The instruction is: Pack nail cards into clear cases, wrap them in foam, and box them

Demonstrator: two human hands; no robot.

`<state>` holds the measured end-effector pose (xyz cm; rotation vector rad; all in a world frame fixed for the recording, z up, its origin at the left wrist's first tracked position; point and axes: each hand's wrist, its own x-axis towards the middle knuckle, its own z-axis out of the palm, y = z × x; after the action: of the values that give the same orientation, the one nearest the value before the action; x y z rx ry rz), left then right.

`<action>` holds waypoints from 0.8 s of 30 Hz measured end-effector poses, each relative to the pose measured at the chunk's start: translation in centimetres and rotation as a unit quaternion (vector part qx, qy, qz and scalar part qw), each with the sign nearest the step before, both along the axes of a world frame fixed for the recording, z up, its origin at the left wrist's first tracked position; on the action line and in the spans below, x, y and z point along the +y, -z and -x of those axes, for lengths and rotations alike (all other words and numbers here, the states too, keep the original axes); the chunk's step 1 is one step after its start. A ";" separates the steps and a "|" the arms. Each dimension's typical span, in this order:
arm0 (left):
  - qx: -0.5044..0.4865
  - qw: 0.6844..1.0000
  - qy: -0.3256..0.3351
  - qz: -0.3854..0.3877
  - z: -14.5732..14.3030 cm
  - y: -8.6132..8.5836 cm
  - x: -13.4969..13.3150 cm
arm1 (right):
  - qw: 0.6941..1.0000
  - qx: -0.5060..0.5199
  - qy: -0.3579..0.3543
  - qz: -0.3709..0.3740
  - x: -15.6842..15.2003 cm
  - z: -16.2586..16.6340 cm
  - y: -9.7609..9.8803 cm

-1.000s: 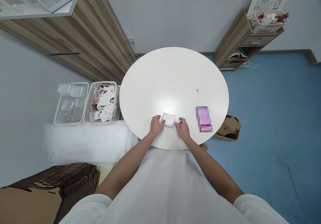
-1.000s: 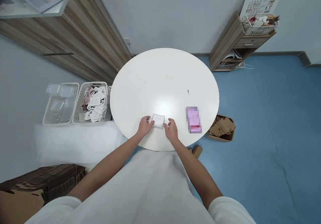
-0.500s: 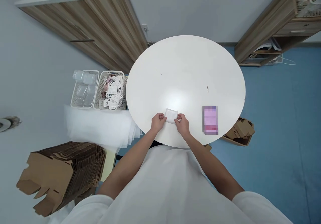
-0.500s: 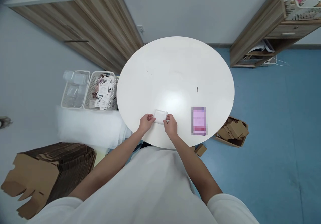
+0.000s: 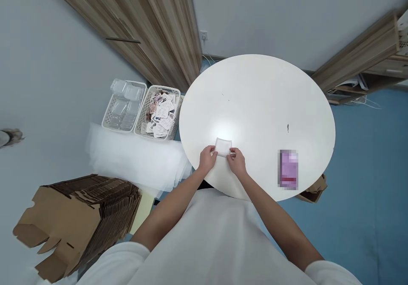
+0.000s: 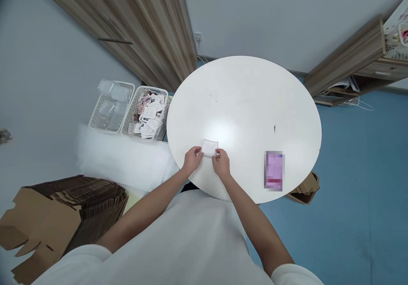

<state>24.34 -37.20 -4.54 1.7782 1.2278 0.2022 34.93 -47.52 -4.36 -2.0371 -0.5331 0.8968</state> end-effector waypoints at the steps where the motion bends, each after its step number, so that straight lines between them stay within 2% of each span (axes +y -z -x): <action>1: -0.003 1.000 -0.002 -0.009 0.4 0.1 1.0 | 1.000 0.002 -0.001 0.001 1.2 0.3 -0.1; 7: -0.034 0.998 -0.018 -0.054 2.4 0.8 7.8 | 1.000 0.018 -0.005 -0.013 8.7 2.3 -0.5; 12: -0.060 0.997 -0.038 -0.036 3.4 1.2 12.3 | 1.000 0.011 -0.001 -0.029 13.6 3.2 0.1; 18: -0.094 0.994 -0.058 -0.025 4.0 1.5 14.4 | 0.999 0.009 -0.009 -0.053 16.8 3.5 0.9; 24: -0.115 0.992 -0.046 -0.029 4.2 1.7 14.6 | 0.998 0.020 -0.015 -0.054 17.5 3.7 0.6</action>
<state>20.10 -22.61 -6.23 1.6962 1.1473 0.4874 31.20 -30.01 -4.99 -1.9147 -0.5792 0.9041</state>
